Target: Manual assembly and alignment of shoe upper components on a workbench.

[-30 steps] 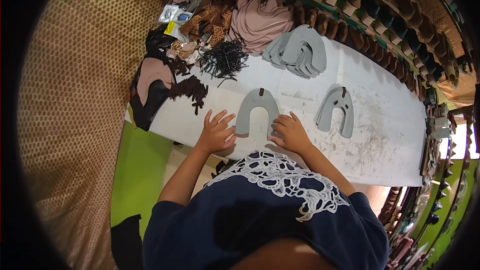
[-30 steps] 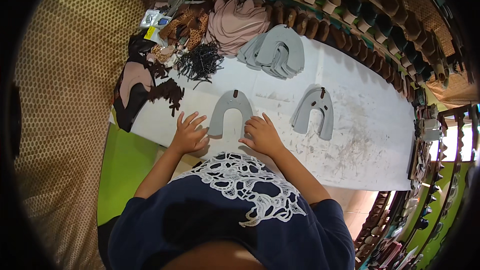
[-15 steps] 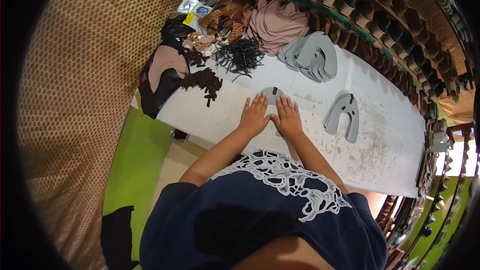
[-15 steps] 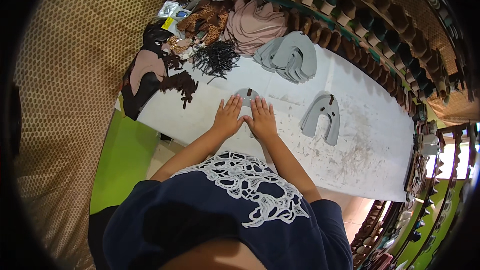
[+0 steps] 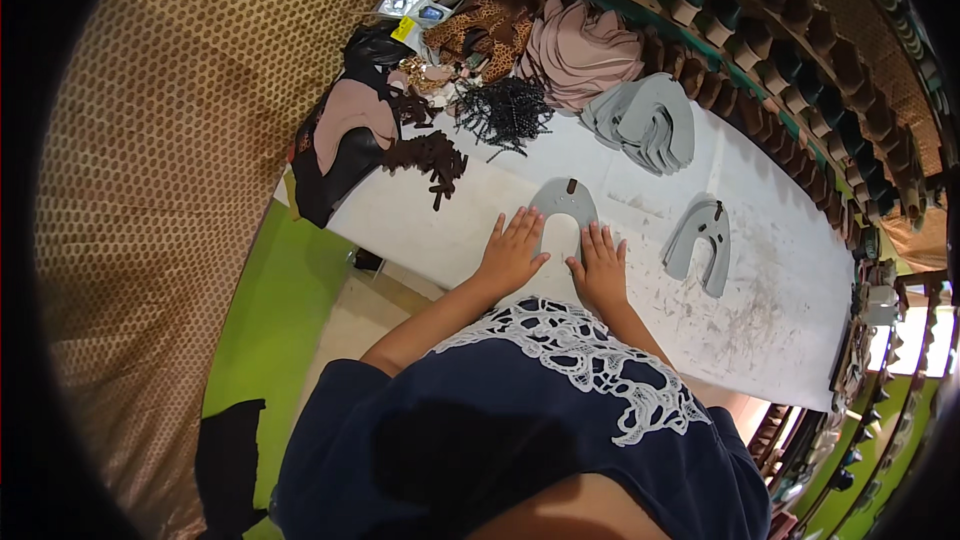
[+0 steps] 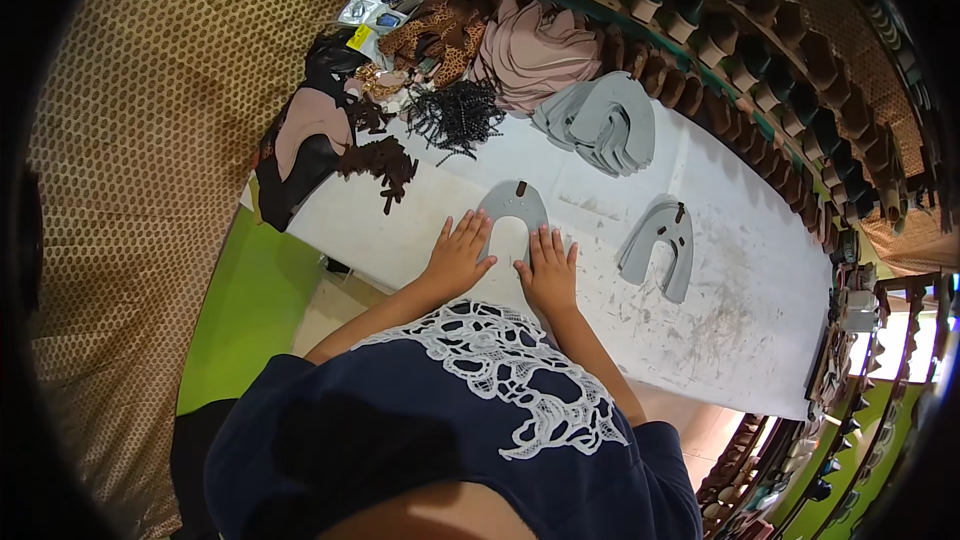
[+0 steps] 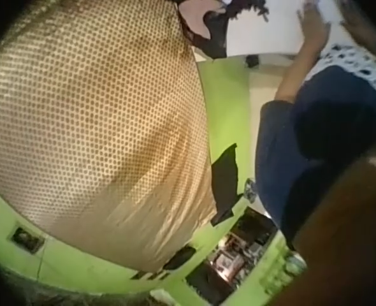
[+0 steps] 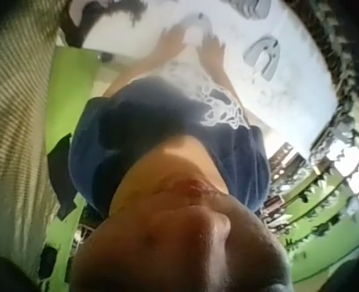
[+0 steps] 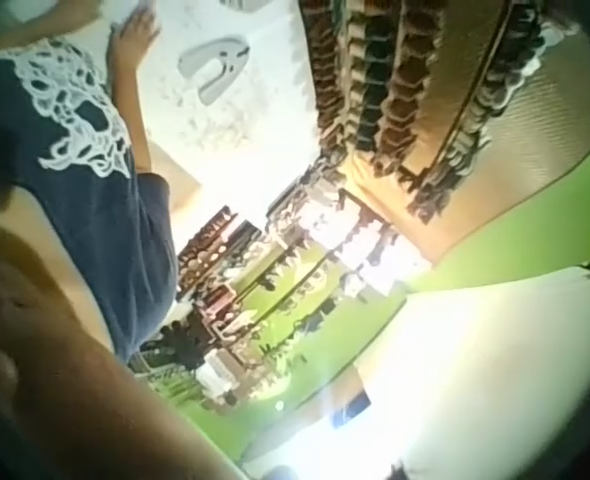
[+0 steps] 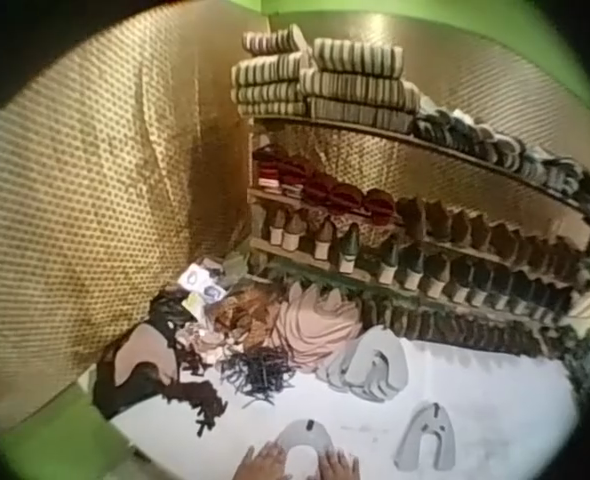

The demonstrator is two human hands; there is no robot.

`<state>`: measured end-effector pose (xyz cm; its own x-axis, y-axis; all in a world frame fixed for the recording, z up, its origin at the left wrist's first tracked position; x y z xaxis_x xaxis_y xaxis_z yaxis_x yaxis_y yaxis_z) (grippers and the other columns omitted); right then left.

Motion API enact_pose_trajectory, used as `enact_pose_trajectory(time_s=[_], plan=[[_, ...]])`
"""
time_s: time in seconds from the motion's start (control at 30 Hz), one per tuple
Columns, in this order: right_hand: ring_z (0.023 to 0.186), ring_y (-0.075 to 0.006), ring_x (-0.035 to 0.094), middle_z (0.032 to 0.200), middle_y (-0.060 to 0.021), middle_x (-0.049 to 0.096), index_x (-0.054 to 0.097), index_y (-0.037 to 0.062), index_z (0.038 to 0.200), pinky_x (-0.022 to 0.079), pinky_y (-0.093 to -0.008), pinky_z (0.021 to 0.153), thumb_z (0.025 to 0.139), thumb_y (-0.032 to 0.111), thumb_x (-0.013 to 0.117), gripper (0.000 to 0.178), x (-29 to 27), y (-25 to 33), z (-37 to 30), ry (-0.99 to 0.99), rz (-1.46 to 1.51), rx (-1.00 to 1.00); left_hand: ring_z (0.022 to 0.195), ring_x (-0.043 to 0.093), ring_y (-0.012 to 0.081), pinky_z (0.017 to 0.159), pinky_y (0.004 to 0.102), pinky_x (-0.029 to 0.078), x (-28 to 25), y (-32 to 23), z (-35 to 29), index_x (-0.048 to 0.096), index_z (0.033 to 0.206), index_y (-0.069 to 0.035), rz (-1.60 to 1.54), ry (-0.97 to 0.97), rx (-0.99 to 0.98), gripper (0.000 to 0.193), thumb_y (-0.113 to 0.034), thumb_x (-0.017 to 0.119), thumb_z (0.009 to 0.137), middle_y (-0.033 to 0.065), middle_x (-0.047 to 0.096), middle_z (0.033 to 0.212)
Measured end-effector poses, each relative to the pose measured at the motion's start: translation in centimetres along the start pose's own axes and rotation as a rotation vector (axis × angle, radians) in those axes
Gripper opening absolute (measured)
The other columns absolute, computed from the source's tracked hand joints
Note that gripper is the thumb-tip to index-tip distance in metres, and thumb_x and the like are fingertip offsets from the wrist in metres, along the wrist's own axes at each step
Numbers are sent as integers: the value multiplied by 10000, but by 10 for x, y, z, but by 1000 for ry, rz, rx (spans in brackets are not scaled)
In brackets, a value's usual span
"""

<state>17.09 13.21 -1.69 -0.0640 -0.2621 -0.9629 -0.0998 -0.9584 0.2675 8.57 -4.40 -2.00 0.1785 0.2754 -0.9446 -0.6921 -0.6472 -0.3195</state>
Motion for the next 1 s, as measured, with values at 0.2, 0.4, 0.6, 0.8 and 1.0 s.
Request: enact_pose_trajectory(time_s=[0.2, 0.4, 0.6, 0.8, 1.0], plan=[[1189, -263, 445, 1168, -42, 563, 628, 108, 1031, 194, -569, 1049, 841, 257, 542, 256, -17, 8, 15, -102, 59, 11, 1206, 433, 306, 1019, 476, 300, -45, 23, 2, 625, 1036, -37, -201, -24, -90, 303, -254, 522, 851, 153, 540, 1215], [1138, -242, 482, 1079, -26, 586, 648, 123, 941, 220, -563, 1040, 816, 213, 577, 170, -22, 39, 58, -235, 118, -73, 1133, 462, 357, 961, 442, 356, -87, 92, 6, 647, 872, -64, -119, -495, -437, 129, -149, 615, 780, 133, 556, 1156], [1141, -228, 489, 1080, -20, 591, 659, 136, 943, 231, -564, 1041, 787, 176, 597, 173, -13, 71, 93, -181, 181, -175, 1311, 284, 317, 1092, 522, 125, -91, 137, 2, 675, 840, -119, 7, -365, -593, 149, -238, 678, 750, 83, 442, 1338], [1131, -227, 505, 1075, -18, 594, 663, 142, 943, 253, -568, 1032, 783, 159, 603, 172, -6, 92, 105, -153, 220, -199, 1333, 242, 308, 1062, 602, 59, -86, 144, 1, 711, 791, -152, 80, -362, -545, 96, -229, 668, 753, 55, 430, 1359], [1124, -244, 505, 1062, -37, 595, 660, 140, 957, 278, -579, 1012, 793, 174, 608, 176, -7, 101, 111, -169, 257, -219, 1325, 241, 342, 1061, 598, 61, -92, 144, -3, 698, 746, -145, 10, -421, -538, 78, -209, 654, 743, 43, 445, 1346]])
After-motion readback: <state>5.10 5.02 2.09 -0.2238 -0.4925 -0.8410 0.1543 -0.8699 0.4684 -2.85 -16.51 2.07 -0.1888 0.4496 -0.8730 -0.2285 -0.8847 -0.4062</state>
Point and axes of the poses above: each hand's wrist, its own z-axis towards the middle knuckle, its own x-axis out of the palm, y = z × x, the point moved 1 cm from there along z, towards the middle knuckle
